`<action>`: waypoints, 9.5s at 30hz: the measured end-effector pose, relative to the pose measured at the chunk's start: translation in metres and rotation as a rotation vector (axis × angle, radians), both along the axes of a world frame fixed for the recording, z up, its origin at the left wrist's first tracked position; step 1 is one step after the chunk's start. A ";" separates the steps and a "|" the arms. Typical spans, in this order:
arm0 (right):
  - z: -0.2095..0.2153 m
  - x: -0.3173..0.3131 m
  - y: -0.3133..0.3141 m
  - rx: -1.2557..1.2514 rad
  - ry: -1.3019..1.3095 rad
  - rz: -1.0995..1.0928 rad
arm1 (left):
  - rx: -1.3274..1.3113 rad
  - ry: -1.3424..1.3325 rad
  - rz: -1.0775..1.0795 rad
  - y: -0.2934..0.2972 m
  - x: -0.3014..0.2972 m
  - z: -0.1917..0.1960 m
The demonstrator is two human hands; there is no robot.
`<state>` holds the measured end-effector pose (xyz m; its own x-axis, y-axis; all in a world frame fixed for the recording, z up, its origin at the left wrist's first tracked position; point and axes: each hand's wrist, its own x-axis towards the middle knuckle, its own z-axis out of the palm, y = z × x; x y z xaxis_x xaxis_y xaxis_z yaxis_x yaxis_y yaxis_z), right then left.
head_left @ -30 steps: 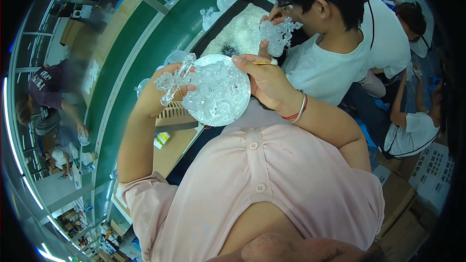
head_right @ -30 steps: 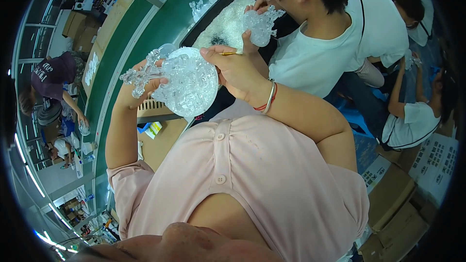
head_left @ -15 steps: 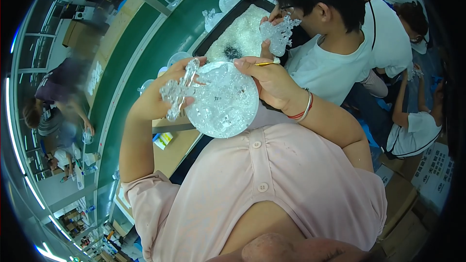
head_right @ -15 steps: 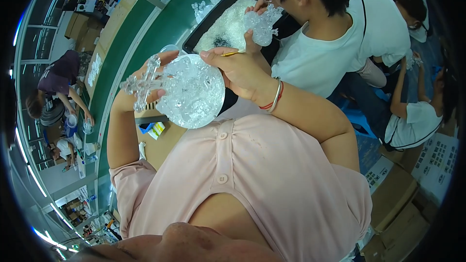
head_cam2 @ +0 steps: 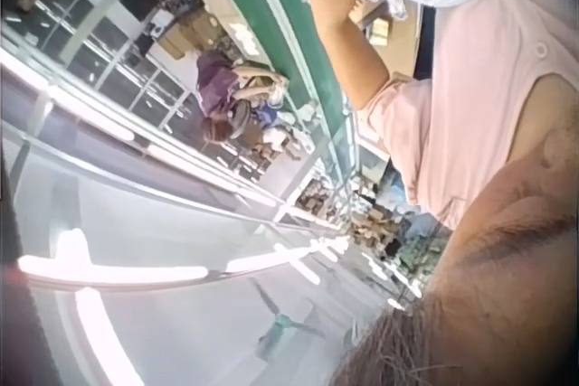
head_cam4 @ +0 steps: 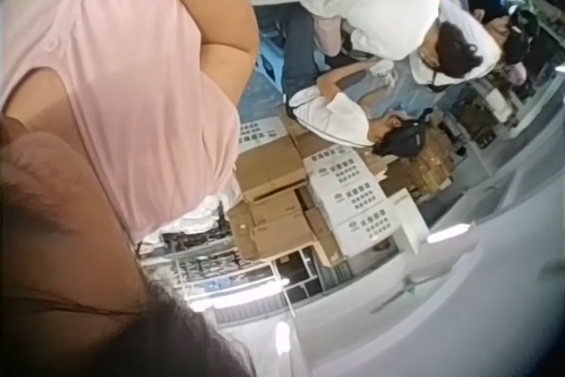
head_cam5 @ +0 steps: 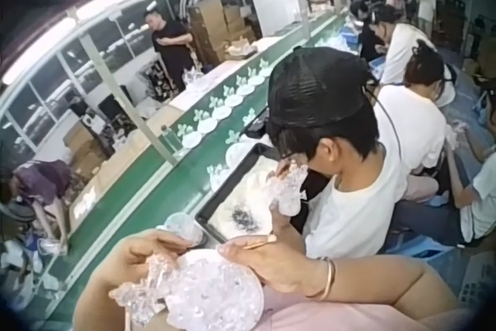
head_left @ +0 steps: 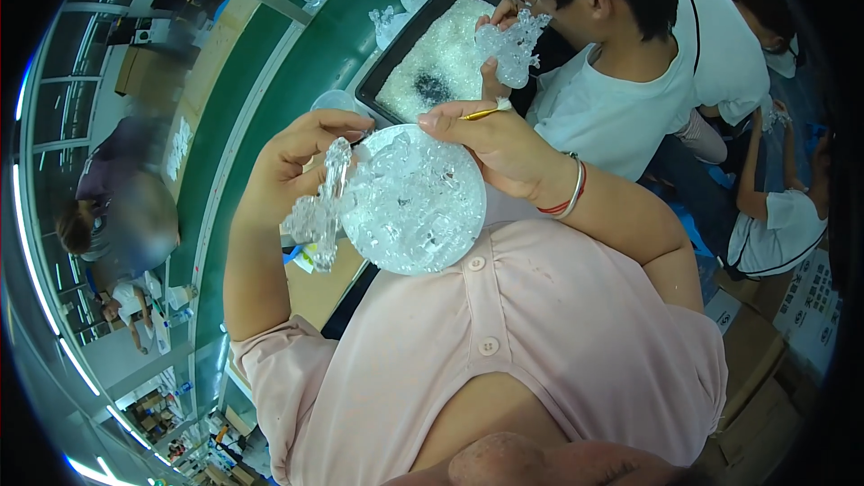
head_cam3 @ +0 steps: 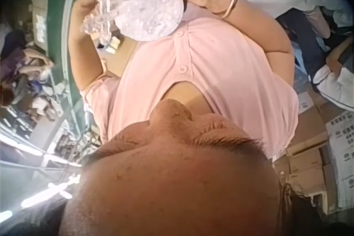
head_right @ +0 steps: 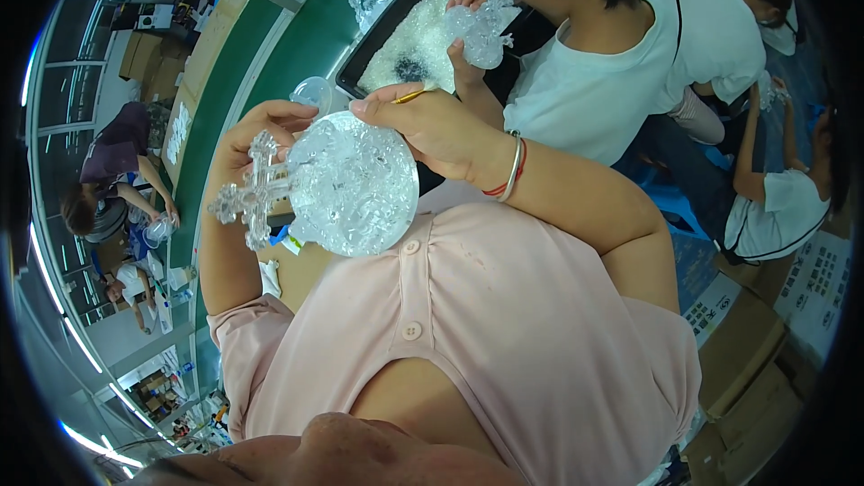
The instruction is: Assembling a decorative crystal lamp component by gluing small crystalline pieces onto a circular base.
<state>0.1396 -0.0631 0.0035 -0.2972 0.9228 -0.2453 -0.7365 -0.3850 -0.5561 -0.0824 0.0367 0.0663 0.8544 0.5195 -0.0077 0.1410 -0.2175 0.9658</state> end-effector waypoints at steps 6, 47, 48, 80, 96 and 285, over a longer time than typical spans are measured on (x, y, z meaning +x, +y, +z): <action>0.009 0.008 0.005 0.081 -0.063 0.091 | -0.028 -0.007 -0.078 0.000 0.013 0.006; 0.045 0.030 0.001 0.498 -0.601 0.162 | 0.255 0.099 -0.097 -0.045 0.016 0.038; 0.044 0.030 0.001 0.497 -0.601 0.160 | 0.251 0.074 -0.098 -0.044 0.017 0.038; 0.031 0.029 0.004 0.552 -0.742 0.200 | 0.366 0.268 -0.085 -0.047 0.036 0.043; 0.020 0.024 0.014 0.245 -0.592 0.112 | 0.053 0.402 -0.021 -0.025 0.037 0.043; 0.095 -0.029 -0.018 1.295 -1.476 -0.324 | -1.175 -1.205 0.413 -0.083 0.033 -0.036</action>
